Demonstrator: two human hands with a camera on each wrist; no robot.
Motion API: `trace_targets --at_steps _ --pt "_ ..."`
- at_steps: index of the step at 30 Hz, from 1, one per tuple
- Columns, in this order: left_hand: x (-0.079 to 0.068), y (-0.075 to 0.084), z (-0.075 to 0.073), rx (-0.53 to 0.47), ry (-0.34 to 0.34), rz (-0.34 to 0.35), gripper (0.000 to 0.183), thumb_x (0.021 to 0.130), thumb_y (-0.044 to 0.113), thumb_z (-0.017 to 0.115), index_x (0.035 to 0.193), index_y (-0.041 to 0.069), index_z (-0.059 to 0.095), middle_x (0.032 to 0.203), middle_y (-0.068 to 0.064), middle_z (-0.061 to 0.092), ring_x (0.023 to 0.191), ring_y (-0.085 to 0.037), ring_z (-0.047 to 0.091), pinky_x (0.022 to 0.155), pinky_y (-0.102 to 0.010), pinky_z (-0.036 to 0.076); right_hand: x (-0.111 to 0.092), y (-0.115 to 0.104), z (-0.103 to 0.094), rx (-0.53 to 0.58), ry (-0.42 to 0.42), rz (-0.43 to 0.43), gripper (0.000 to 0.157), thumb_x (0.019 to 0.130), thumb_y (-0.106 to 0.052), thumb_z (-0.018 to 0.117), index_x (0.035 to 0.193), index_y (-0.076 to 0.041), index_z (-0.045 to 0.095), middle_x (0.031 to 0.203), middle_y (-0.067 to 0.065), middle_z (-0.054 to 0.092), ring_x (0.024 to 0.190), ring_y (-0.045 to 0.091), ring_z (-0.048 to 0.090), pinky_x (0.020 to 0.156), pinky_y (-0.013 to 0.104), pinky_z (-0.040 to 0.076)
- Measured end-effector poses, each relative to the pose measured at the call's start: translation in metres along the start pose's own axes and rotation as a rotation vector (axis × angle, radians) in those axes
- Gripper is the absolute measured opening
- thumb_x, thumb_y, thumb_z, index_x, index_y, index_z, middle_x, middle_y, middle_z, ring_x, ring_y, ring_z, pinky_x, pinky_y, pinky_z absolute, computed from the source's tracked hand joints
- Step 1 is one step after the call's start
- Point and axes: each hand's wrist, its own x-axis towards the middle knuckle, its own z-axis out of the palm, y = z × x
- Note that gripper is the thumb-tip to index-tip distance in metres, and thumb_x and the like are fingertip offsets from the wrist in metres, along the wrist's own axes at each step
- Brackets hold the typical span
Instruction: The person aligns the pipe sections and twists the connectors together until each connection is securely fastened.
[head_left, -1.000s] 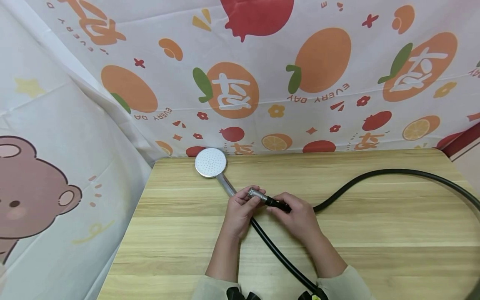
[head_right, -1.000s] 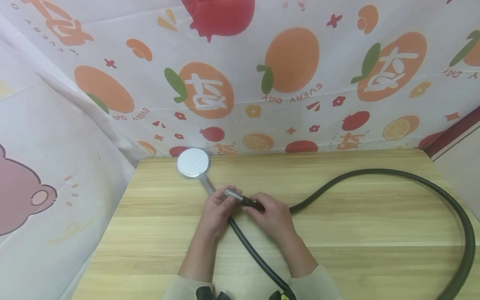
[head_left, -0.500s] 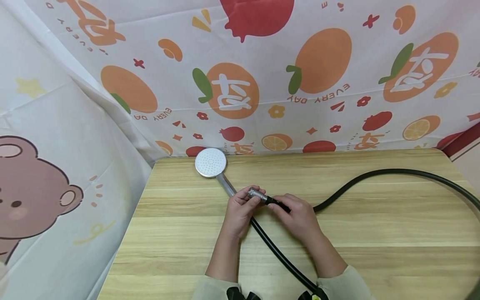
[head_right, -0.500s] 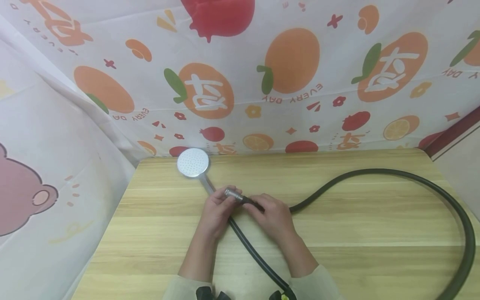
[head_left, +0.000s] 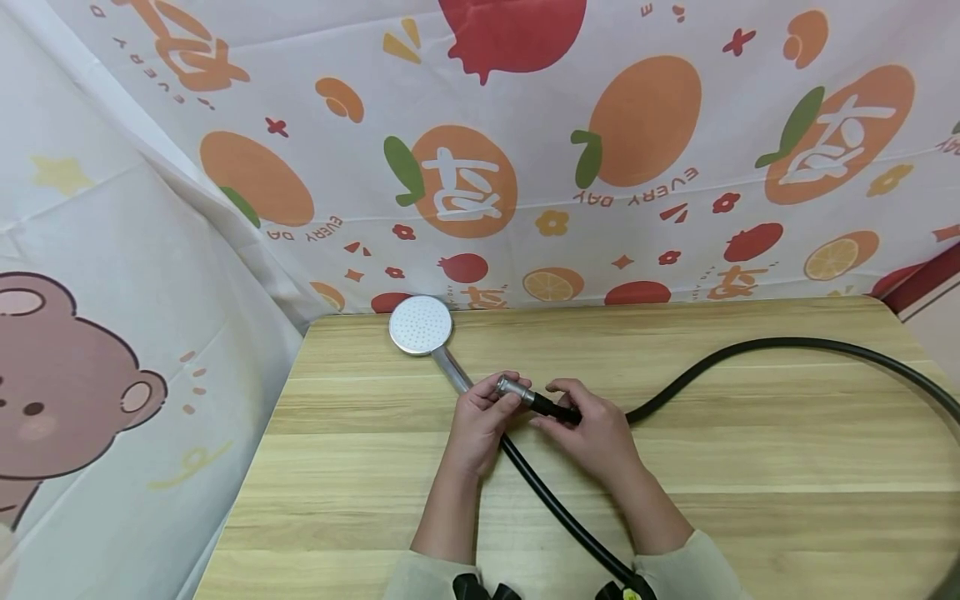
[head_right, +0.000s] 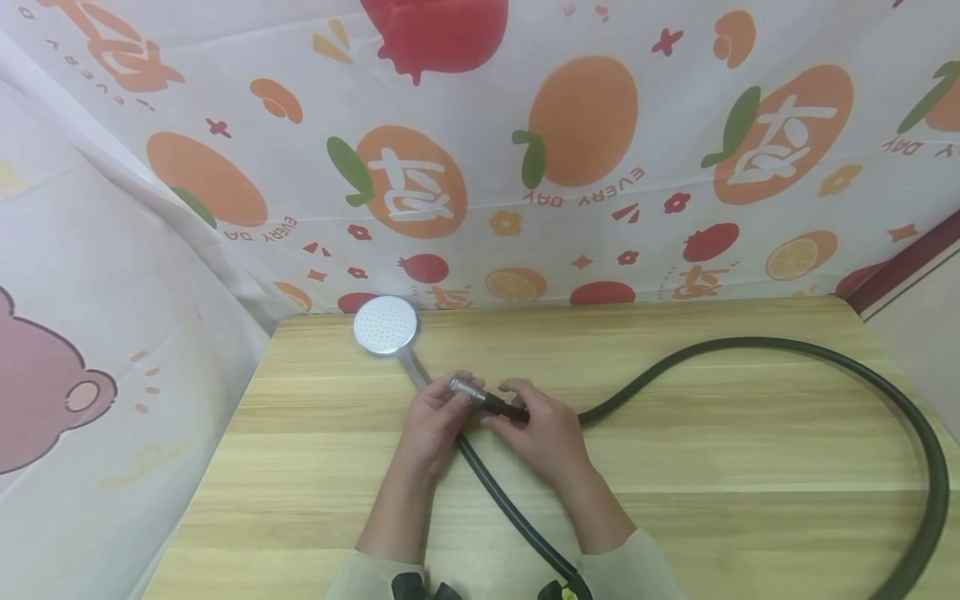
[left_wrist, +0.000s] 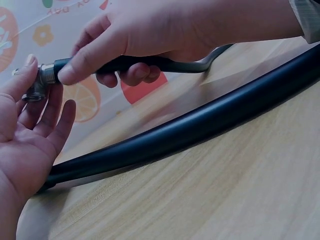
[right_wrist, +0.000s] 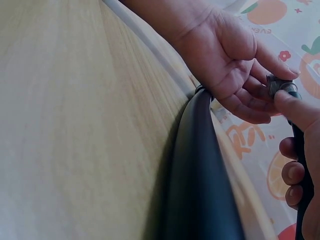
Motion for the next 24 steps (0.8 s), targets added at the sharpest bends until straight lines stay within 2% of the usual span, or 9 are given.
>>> trace_targets --at_steps 7,13,24 --pt "0.0008 -0.0006 -0.0009 -0.005 0.017 -0.018 0.023 0.086 0.015 0.074 0.108 0.012 0.069 0.102 0.002 0.075 0.099 -0.01 0.068 0.093 -0.03 0.056 -0.0013 0.0037 0.0018 0.006 -0.001 0.015 0.029 0.076 -0.025 0.086 0.095 -0.018 0.065 0.08 -0.006 0.069 0.068 0.006 0.061 0.059 0.026 0.052" --pt "0.0017 -0.0011 -0.0019 -0.004 0.024 -0.024 0.017 0.086 0.014 0.074 0.103 0.016 0.071 0.1 0.003 0.075 0.099 -0.009 0.068 0.094 -0.03 0.055 -0.0007 0.0045 0.0015 0.043 -0.002 -0.005 0.021 0.08 -0.025 0.082 0.095 -0.016 0.069 0.089 -0.003 0.074 0.076 0.01 0.068 0.062 0.032 0.057" --pt "0.0013 -0.001 -0.0016 -0.002 0.025 -0.017 0.019 0.085 0.015 0.075 0.103 0.016 0.071 0.1 0.003 0.075 0.099 -0.01 0.068 0.093 -0.031 0.056 -0.0009 0.0033 0.0007 -0.02 -0.03 -0.024 0.019 0.087 -0.025 0.075 0.101 -0.011 0.074 0.097 0.0 0.075 0.088 0.017 0.072 0.072 0.034 0.06"
